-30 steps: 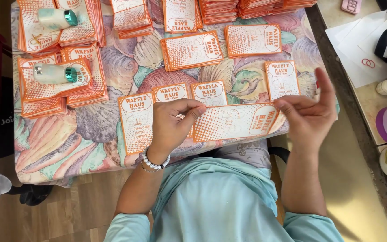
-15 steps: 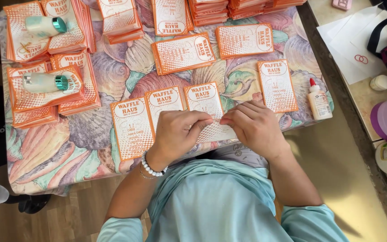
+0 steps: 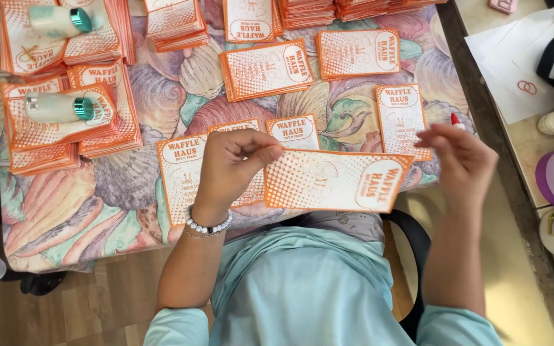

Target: Manually assembling paper bags by applying liquid glue to the edges and folding them.

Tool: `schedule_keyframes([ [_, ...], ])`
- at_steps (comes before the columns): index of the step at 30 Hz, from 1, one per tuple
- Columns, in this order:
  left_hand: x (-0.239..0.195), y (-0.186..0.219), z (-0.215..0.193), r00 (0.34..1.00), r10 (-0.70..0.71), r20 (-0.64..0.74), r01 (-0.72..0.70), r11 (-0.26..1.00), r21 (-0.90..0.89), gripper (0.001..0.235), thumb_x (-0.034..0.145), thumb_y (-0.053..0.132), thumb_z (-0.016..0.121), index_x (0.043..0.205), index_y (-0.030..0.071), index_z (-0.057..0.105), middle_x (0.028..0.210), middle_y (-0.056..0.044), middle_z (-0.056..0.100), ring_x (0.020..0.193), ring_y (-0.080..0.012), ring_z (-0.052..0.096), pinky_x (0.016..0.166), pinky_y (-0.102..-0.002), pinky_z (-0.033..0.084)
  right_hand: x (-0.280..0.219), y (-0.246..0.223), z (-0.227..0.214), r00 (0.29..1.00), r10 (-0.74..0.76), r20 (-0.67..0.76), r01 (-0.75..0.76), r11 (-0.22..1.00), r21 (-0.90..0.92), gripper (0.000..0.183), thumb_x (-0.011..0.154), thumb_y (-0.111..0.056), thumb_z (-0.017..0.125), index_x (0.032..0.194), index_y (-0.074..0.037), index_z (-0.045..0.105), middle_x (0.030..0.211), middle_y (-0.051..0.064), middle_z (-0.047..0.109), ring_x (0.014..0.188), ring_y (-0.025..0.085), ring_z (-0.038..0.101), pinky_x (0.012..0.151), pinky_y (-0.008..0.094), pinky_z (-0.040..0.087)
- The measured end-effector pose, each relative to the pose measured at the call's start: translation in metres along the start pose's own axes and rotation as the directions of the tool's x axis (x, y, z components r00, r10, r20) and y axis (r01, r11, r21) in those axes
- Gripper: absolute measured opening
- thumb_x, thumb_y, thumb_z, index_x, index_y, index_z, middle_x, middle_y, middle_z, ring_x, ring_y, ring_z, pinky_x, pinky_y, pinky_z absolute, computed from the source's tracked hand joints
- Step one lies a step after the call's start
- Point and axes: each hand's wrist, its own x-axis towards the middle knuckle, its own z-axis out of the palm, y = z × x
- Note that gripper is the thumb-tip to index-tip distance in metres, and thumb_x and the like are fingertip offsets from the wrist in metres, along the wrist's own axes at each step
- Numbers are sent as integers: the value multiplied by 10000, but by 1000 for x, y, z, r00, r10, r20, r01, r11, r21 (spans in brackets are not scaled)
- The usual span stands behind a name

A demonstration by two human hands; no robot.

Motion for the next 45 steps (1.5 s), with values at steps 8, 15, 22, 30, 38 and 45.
schedule_keyframes([
  [8,19,-56,49,949,-189,251,283,861,-422,93,840,50,803,928,26,780,722,-53,746,658,-62,667,614,-177,503,22,-23,56,821,-427,380,72,736,673,522,908,-49,683,1410,-107,550,1490,372,448,1366,459,502,1143,580,374],
  [15,-33,-117,120,740,-301,602,648,560,-517,206,855,109,824,1022,7,760,735,-22,707,619,-85,713,557,-201,608,4,-34,33,548,-580,603,90,757,647,103,921,-189,735,896,-118,805,1307,318,645,1389,580,473,1128,666,323],
  [22,-36,-91,100,835,-247,492,442,834,-331,395,986,204,724,1315,-4,660,813,-154,740,717,-206,753,652,-299,638,-3,16,-9,850,-263,456,17,880,475,105,993,-66,681,919,8,671,920,201,680,995,388,631,854,469,483],
  [30,-50,-115,73,883,187,431,-469,393,791,567,792,406,814,1244,93,673,1136,-120,637,1022,-317,589,773,-430,471,57,155,-45,985,43,-169,-125,850,-512,166,1028,-115,821,1188,-142,787,776,2,693,714,126,644,659,293,485],
  [38,-67,-145,75,794,369,483,-594,305,744,242,993,295,612,1070,79,688,969,-92,611,899,-279,595,747,-412,461,54,152,-11,969,-168,-179,-31,638,-770,267,987,-64,756,1245,-6,716,763,98,739,717,284,729,659,404,550],
  [45,-57,-131,91,774,525,353,-578,359,733,166,1009,202,614,1057,68,699,948,-76,641,814,-238,650,658,-318,526,17,73,29,958,-268,-106,111,684,-721,221,1002,2,759,1216,57,739,994,228,731,914,386,721,813,452,554],
])
